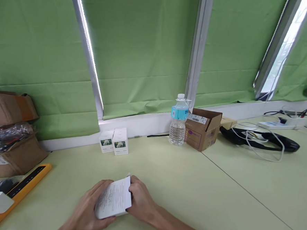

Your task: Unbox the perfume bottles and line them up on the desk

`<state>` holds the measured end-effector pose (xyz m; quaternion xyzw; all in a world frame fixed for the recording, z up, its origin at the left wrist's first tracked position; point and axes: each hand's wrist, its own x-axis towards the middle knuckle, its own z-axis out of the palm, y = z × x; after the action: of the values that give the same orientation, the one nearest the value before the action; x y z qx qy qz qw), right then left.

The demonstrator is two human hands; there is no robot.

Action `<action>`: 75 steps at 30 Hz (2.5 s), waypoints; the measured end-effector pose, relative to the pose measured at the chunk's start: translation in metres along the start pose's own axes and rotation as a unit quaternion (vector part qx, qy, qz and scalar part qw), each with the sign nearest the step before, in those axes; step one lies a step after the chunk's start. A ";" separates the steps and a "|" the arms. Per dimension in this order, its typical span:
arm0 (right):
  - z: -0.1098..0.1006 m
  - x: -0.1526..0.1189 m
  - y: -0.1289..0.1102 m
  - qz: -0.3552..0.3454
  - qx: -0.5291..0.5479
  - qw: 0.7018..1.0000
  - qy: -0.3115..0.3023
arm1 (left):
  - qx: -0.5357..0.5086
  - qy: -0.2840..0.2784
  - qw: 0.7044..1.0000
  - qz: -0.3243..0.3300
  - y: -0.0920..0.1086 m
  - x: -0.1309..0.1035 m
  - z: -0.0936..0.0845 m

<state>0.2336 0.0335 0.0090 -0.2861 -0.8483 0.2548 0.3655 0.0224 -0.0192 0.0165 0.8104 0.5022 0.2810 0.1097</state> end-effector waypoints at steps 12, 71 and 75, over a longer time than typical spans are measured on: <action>-0.001 0.000 0.005 -0.019 -0.005 1.000 -0.008 | -0.023 -0.004 1.000 0.003 0.001 0.000 0.000; -0.066 0.032 -0.038 -0.016 -0.110 0.994 -0.017 | -0.065 -0.002 0.996 -0.063 0.008 0.011 -0.016; -0.058 0.028 -0.050 -0.019 -0.111 0.993 -0.018 | -0.113 -0.026 0.989 -0.090 0.034 0.014 -0.022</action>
<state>0.2467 0.0300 0.0895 -0.3042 -0.8833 0.1572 0.3204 0.0407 -0.0252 0.0551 0.7513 0.5354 0.3037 0.2381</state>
